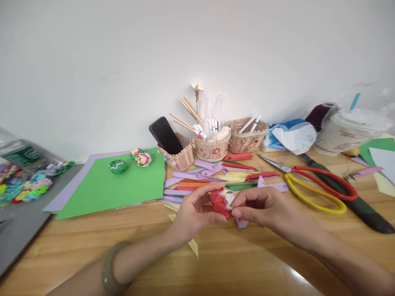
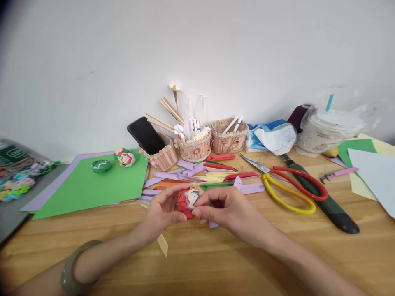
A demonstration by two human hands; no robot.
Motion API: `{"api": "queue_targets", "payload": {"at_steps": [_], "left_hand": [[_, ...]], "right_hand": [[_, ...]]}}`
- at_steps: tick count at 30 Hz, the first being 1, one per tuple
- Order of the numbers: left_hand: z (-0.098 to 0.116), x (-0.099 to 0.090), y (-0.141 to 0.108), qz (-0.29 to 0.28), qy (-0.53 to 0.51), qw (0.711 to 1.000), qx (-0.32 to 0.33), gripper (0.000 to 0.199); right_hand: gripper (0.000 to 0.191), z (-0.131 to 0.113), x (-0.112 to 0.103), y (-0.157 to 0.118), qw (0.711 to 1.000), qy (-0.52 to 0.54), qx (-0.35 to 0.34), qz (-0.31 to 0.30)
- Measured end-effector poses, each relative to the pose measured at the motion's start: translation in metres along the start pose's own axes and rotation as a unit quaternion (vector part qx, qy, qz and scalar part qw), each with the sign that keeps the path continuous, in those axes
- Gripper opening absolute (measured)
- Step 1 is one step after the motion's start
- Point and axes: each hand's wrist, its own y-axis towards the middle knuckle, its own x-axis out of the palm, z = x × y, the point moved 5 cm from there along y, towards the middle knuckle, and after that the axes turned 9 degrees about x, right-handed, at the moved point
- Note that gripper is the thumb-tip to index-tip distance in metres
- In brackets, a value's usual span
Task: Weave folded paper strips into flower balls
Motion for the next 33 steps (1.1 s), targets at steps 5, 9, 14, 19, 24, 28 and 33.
{"api": "queue_targets", "payload": {"at_steps": [5, 9, 14, 19, 24, 28, 33], "left_hand": [[0.001, 0.001, 0.000, 0.001, 0.000, 1.000, -0.023, 0.054], [0.001, 0.001, 0.000, 0.004, -0.016, 0.999, -0.046, 0.055], [0.001, 0.001, 0.000, 0.000, -0.022, 0.999, -0.039, 0.054], [0.001, 0.002, 0.000, 0.002, -0.023, 0.999, -0.048, 0.053], [0.000, 0.003, -0.001, -0.008, -0.019, 0.999, -0.049, 0.055], [-0.001, 0.003, -0.001, -0.024, -0.001, 0.999, -0.041, 0.055], [-0.001, 0.003, -0.002, -0.042, 0.016, 0.998, -0.033, 0.056]], "right_hand": [[0.035, -0.005, 0.001, -0.003, 0.997, -0.056, -0.056, 0.020], [0.030, -0.013, 0.000, -0.009, 0.987, -0.118, -0.108, 0.003], [0.024, -0.017, -0.001, -0.012, 0.972, -0.180, -0.142, 0.052], [0.023, -0.014, -0.001, -0.011, 0.970, -0.178, -0.140, 0.083], [0.020, -0.013, -0.001, -0.010, 0.977, -0.153, -0.128, 0.076], [0.018, -0.012, 0.000, -0.009, 0.981, -0.137, -0.117, 0.073], [0.017, -0.009, 0.000, -0.008, 0.983, -0.124, -0.122, 0.063]]}}
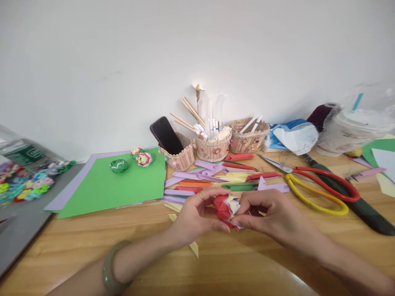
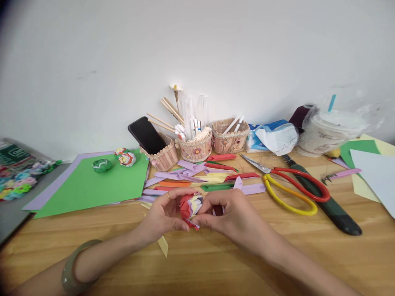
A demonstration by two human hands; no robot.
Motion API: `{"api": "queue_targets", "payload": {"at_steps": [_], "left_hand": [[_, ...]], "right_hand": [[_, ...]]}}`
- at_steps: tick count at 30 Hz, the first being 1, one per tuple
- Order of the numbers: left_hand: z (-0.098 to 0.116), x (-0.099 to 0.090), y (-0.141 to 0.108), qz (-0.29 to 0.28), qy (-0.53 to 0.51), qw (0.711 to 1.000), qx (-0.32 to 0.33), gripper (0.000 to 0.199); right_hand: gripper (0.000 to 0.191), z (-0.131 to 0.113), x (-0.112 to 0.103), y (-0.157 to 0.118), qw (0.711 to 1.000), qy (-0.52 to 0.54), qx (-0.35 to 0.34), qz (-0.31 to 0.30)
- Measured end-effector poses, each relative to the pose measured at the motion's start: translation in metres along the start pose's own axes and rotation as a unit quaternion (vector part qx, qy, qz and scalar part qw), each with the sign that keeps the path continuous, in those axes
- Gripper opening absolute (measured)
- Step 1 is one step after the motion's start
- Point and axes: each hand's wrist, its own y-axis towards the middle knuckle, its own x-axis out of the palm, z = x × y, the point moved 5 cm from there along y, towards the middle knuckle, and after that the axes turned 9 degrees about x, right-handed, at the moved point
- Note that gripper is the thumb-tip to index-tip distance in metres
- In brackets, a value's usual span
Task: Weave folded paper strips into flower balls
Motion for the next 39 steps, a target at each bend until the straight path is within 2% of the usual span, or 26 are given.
{"api": "queue_targets", "payload": {"at_steps": [6, 11, 13, 24, 30, 33, 39], "left_hand": [[0.000, -0.004, 0.002, 0.030, -0.006, 0.999, 0.014, 0.057], [-0.001, -0.004, 0.002, 0.012, -0.016, 1.000, 0.013, 0.056], [-0.001, -0.003, 0.001, 0.008, -0.012, 1.000, 0.014, 0.057], [-0.002, -0.004, 0.002, 0.022, -0.013, 1.000, -0.012, 0.059], [-0.003, -0.004, 0.002, 0.026, -0.017, 0.999, -0.018, 0.056], [-0.002, -0.004, 0.002, 0.028, -0.016, 0.999, -0.024, 0.057], [0.000, -0.002, 0.002, 0.024, -0.017, 0.999, -0.026, 0.056]], "right_hand": [[0.028, -0.007, -0.002, 0.000, 0.999, -0.030, -0.021, -0.017], [0.027, -0.007, -0.004, -0.001, 0.996, -0.040, -0.016, -0.073], [0.023, -0.004, -0.005, -0.001, 0.996, -0.043, -0.006, -0.077], [0.021, -0.006, -0.004, -0.001, 1.000, -0.027, 0.006, 0.002], [0.017, -0.012, -0.005, -0.004, 0.982, -0.154, -0.084, 0.075], [0.017, -0.012, -0.004, -0.005, 0.974, -0.180, -0.108, 0.081], [0.018, -0.014, -0.004, -0.005, 0.970, -0.206, -0.111, 0.068]]}}
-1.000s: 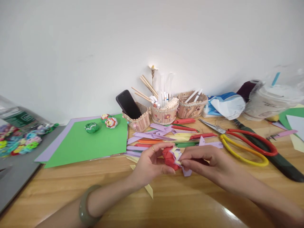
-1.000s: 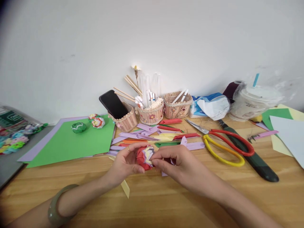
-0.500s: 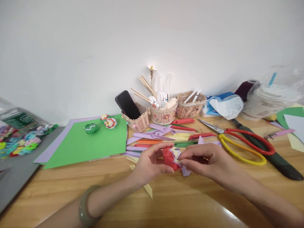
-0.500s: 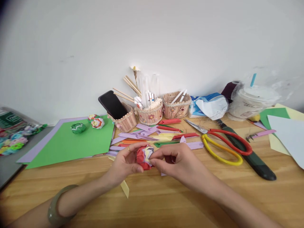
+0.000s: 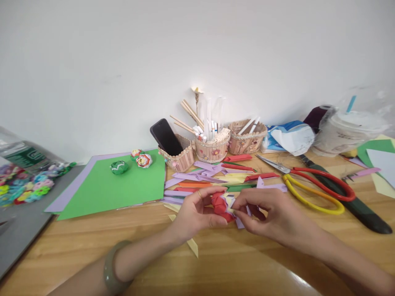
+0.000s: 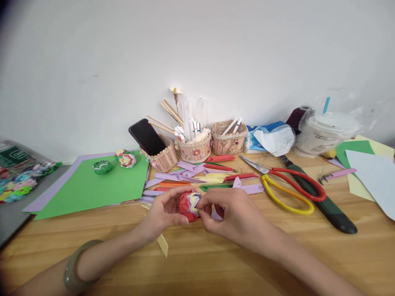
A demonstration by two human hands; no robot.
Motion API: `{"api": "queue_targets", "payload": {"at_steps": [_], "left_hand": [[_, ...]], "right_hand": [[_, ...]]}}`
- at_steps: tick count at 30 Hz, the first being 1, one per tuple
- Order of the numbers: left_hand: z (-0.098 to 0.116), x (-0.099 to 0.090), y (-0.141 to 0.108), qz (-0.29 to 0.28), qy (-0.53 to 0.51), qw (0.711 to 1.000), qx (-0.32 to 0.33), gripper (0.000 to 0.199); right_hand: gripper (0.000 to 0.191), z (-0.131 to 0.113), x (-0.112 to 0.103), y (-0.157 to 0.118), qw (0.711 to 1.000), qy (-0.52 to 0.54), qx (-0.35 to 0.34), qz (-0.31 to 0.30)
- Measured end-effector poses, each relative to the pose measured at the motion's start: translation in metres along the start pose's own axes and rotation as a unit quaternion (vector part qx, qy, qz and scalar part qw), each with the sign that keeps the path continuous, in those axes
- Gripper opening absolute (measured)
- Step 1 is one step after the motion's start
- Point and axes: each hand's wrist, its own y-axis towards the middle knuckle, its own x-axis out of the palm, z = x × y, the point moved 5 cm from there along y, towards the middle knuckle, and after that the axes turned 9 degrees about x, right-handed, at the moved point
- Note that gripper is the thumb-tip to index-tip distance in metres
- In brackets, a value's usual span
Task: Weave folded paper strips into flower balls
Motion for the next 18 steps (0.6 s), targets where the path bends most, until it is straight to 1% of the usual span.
{"api": "queue_targets", "payload": {"at_steps": [2, 4, 6, 7, 8, 9, 10, 11, 12, 13, 14, 16, 18], "left_hand": [[0.000, -0.001, 0.001, 0.005, 0.003, 1.000, 0.003, 0.056], [-0.001, -0.002, 0.003, 0.017, 0.010, 1.000, 0.010, 0.056], [-0.001, -0.003, 0.004, 0.027, 0.015, 0.999, 0.020, 0.055], [-0.001, -0.003, 0.004, 0.029, 0.016, 0.999, 0.026, 0.054], [-0.001, -0.003, 0.005, 0.031, 0.016, 0.999, 0.030, 0.053], [-0.001, -0.004, 0.004, 0.033, 0.016, 0.999, 0.035, 0.052], [0.000, -0.004, 0.004, 0.035, 0.015, 0.999, 0.038, 0.051], [0.000, -0.004, 0.004, 0.038, 0.014, 0.998, 0.042, 0.051], [0.000, -0.005, 0.003, 0.040, 0.014, 0.998, 0.044, 0.051], [0.000, -0.005, 0.003, 0.043, 0.014, 0.998, 0.046, 0.051], [0.000, -0.005, 0.003, 0.046, 0.014, 0.998, 0.046, 0.052], [-0.001, -0.005, 0.002, 0.047, 0.014, 0.998, 0.043, 0.054], [-0.001, -0.004, 0.002, 0.042, 0.011, 0.998, 0.041, 0.055]], "right_hand": [[0.017, 0.000, -0.001, -0.002, 0.999, -0.023, -0.028, 0.037], [0.015, -0.001, 0.000, -0.006, 0.990, -0.060, -0.076, 0.104], [0.013, -0.002, 0.002, -0.011, 0.969, -0.115, -0.124, 0.178], [0.012, -0.003, 0.004, -0.014, 0.958, -0.141, -0.141, 0.206], [0.012, -0.003, 0.005, -0.015, 0.952, -0.152, -0.149, 0.221], [0.012, -0.003, 0.006, -0.015, 0.953, -0.144, -0.144, 0.223], [0.013, -0.001, 0.006, -0.013, 0.963, -0.115, -0.127, 0.209], [0.014, 0.001, 0.006, -0.009, 0.977, -0.070, -0.095, 0.180], [0.014, 0.005, 0.006, -0.005, 0.989, -0.015, -0.053, 0.137], [0.015, 0.009, 0.007, -0.002, 0.995, 0.040, -0.003, 0.087], [0.016, 0.012, 0.009, 0.002, 0.994, 0.091, 0.047, 0.036], [0.018, 0.018, 0.012, 0.005, 0.976, 0.169, 0.130, -0.052], [0.020, 0.021, 0.014, 0.005, 0.954, 0.218, 0.178, -0.102]]}}
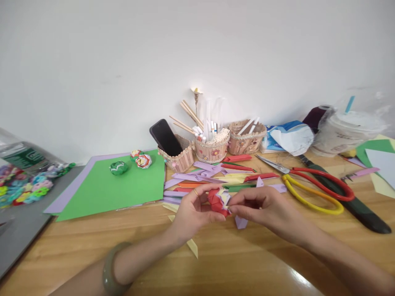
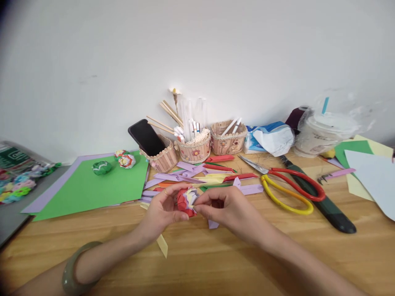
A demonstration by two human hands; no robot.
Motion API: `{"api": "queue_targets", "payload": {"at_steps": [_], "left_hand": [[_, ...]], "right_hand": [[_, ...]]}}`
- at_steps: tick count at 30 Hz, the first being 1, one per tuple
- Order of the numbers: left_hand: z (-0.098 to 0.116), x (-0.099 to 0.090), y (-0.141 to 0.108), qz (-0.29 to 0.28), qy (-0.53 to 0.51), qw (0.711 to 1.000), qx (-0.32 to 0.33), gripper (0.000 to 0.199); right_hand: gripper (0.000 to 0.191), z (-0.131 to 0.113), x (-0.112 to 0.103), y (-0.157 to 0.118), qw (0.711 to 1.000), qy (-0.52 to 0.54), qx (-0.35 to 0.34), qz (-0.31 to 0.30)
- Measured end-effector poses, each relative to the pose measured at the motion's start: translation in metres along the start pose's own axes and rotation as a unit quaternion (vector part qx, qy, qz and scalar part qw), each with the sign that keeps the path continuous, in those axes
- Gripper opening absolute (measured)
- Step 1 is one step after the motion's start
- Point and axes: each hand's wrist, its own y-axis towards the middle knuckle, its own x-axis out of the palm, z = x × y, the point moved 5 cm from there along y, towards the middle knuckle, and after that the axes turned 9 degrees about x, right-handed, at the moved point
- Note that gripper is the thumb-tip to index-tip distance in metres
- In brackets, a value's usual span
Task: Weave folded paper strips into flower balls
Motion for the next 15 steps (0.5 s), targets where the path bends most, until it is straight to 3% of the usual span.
{"api": "queue_targets", "payload": {"at_steps": [10, 15], "left_hand": [[-0.0013, 0.0019, -0.0007, -0.033, -0.029, 0.999, -0.031, 0.056], [-0.0020, 0.0014, -0.0003, -0.043, -0.024, 0.998, -0.041, 0.061]], "right_hand": [[0.022, 0.0018, 0.0014, -0.0005, 0.996, 0.057, 0.050, -0.044], [0.023, 0.0017, 0.0000, -0.0030, 1.000, 0.022, 0.005, -0.012]]}}
